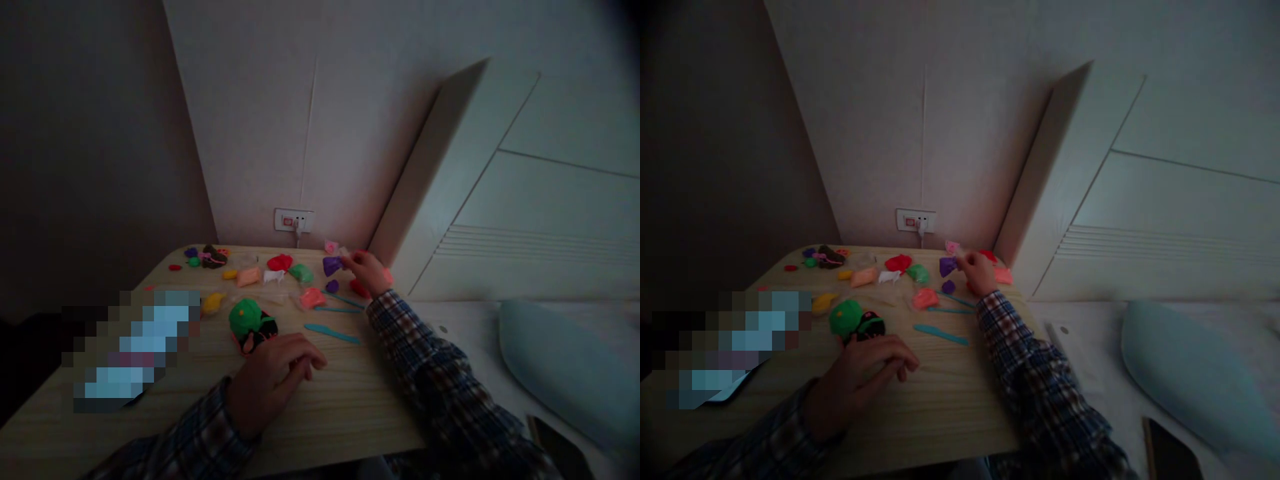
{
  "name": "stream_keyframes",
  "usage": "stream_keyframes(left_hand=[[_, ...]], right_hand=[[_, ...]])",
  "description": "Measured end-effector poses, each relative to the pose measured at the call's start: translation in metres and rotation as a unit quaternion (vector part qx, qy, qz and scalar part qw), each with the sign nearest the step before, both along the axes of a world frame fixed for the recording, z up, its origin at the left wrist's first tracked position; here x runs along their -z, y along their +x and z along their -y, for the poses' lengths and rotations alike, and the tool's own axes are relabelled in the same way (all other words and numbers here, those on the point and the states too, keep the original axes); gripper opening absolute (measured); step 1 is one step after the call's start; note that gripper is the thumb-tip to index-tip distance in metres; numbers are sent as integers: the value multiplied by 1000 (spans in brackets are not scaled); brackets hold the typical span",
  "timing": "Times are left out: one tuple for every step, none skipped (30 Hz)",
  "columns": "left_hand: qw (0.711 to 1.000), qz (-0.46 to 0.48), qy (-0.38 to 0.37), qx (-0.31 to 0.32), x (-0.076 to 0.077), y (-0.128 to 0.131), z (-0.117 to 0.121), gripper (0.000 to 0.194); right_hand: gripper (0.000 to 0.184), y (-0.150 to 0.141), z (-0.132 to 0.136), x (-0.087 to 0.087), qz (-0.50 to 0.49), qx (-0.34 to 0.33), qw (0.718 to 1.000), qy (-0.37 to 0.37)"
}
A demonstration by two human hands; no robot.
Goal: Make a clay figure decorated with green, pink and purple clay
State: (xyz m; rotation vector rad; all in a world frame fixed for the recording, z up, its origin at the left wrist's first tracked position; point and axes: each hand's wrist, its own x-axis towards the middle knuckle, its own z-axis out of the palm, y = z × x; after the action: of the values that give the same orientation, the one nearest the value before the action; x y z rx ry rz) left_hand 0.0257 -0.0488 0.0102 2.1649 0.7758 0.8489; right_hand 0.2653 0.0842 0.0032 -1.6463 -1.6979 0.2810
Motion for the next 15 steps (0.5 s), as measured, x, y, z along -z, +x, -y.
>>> stream_keyframes(left_hand=[[1000, -2, -3, 19, 3, 1, 1, 24], [999, -1, -6, 31, 5, 2, 1, 24], [999, 1, -9, 37, 6, 3, 1, 24], [999, 3, -13, 40, 7, 2, 1, 24], [999, 5, -15, 39, 8, 2, 1, 24], [999, 8, -15, 36, 9, 1, 0, 24], [999, 11, -16, 34, 9, 1, 0, 24], [999, 14, -17, 33, 9, 0, 0, 24], [999, 17, -18, 33, 9, 0, 0, 24], [999, 19, -19, 33, 8, 0, 1, 24], [999, 22, -21, 34, 8, 0, 1, 24], [999, 24, -25, 34, 8, 0, 2, 24], [999, 27, -32, 32, 8, 0, 2, 24], [998, 31, -45, 32, 8, 1, 2, 23], [997, 38, -65, 32, 8, 1, 1, 22]], right_hand=[[31, -1, -5, 6, 21, 13, 1000, -3], [28, -2, -7, 12, 32, 21, 999, 0], [24, -2, -8, 16, 43, 33, 999, 6], [21, -3, -6, 18, 52, 43, 998, 20], [20, -4, -3, 19, 69, 50, 996, 39], [21, -4, 1, 19, 95, 52, 992, 64], [21, -6, 6, 18, 124, 45, 988, 85], [20, -7, 10, 17, 150, 26, 984, 96], [18, -9, 15, 17, 173, -2, 981, 93], [17, -12, 19, 17, 196, -41, 977, 72], [15, -14, 22, 18, 215, -70, 973, 48], [14, -17, 24, 19, 229, -84, 969, 29], [15, -19, 26, 19, 236, -84, 968, 15], [16, -20, 29, 18, 234, -77, 969, 8], [17, -22, 31, 16, 224, -69, 972, 10]])
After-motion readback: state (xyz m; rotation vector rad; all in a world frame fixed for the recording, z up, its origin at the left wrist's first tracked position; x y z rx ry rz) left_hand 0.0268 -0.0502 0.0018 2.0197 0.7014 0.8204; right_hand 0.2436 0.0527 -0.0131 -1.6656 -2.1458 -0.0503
